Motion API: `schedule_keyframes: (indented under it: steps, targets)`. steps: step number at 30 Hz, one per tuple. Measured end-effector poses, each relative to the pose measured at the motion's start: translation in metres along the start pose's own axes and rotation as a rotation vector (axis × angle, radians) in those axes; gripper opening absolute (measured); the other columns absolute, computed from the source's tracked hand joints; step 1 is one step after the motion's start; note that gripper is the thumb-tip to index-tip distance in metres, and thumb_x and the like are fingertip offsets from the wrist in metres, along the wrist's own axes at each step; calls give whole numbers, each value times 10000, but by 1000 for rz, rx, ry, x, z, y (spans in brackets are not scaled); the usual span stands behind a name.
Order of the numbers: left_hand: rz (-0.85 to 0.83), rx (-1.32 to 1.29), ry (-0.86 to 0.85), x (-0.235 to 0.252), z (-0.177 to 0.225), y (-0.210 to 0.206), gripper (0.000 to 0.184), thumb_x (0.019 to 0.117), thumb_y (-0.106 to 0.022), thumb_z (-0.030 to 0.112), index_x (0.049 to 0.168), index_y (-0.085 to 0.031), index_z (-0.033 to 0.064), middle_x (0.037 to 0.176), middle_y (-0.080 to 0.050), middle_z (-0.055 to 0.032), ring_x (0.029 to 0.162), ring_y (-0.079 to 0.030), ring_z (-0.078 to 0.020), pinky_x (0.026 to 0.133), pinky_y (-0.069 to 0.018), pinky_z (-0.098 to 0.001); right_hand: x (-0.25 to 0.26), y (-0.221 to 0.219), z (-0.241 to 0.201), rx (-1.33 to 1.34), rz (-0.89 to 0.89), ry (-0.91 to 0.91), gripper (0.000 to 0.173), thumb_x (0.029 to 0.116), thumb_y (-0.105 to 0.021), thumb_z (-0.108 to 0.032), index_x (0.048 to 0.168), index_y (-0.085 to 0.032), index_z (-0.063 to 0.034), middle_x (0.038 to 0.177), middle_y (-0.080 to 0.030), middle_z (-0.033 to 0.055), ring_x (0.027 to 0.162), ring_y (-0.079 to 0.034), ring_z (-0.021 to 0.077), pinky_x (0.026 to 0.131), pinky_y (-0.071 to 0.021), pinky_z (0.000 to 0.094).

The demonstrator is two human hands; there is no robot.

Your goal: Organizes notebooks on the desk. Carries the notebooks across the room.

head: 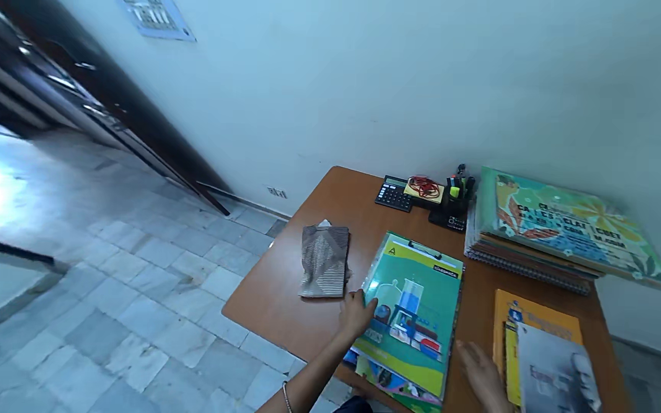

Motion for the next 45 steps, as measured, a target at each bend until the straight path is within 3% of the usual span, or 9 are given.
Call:
schedule_keyframes:
  steps: [3,7,10,18,26,34,38,41,45]
  targets:
    - [-90,-20,12,4,-2,3,657,1050,-548,381,1527,-377,-36,1565,-328,-322,1437,-364,-468,1165,-338,-545,16,-43,21,-51,97,-119,538,1049,-577,-281,1414,-497,106,1367,-555,337,1296,-529,440,1101,-388,553]
    - [-114,80,-14,-2,0,4,688,1037,-572,391,1554,-351,-6,1596,-284,-305,1452,-332,-478,1165,-328,-560,5,-53,15,-110,221,-295,696,1037,-583,-376,1521,-370,77,1543,-359,349,1442,-355,476,1176,-290,561]
    - [-49,137,-16,3,0,9,697,1030,-578,415,1560,-356,20,1620,-270,-265,1480,-288,-467,1152,-309,-615,0,-49,18,-121,320,-383,712,1035,-577,-402,1521,-369,74,1560,-337,340,1448,-329,490,1166,-286,574]
    - [-154,12,30,14,-12,6,628,1047,-556,391,1506,-407,-11,1582,-293,-318,1444,-345,-470,1148,-354,-555,10,-42,48,-67,267,-302,581,1038,-587,-372,1408,-519,70,1439,-509,305,1378,-444,437,1138,-331,555]
    - [-155,23,11,-40,-58,0,639,1041,-579,354,1527,-375,-7,1576,-309,-299,1441,-343,-467,1143,-356,-553,-51,-55,71,-79,305,-267,592,1006,-652,-274,1438,-473,90,1484,-426,351,1394,-389,494,1140,-313,572]
    - [-89,-135,-34,-91,-118,0,625,1017,-636,255,1517,-382,-21,1567,-297,-332,1425,-337,-494,1138,-345,-552,-103,-70,114,108,331,-223,589,988,-685,-218,1441,-457,82,1463,-431,368,1345,-434,510,1083,-368,589]
    - [-44,-315,-21,-97,-143,-1,643,1010,-651,214,1509,-334,-36,1480,-387,-351,1281,-492,-440,1029,-433,-531,-105,-83,137,296,310,-216,584,1024,-631,-231,1431,-413,127,1392,-492,366,1261,-526,435,1050,-425,522]
    - [-202,-406,-5,-95,-149,-7,605,1055,-574,259,1523,-291,-1,1420,-479,-320,1214,-565,-419,960,-490,-554,-105,-82,145,364,286,-222,538,1037,-610,-242,1410,-457,116,1359,-534,336,1218,-559,392,1029,-446,503]
    - [-315,-378,31,-86,-150,-7,617,1042,-602,293,1496,-307,-4,1352,-529,-329,1125,-622,-418,899,-533,-530,-98,-83,154,394,242,-236,449,1046,-593,-264,1298,-563,107,1248,-608,298,1120,-606,345,979,-477,486]
Point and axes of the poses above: each hand's wrist, its own x-axis towards the middle knuckle, its own y-axis out of the back of the hand, z = x × y, the point moved 10 cm from there along x, towards the middle knuckle
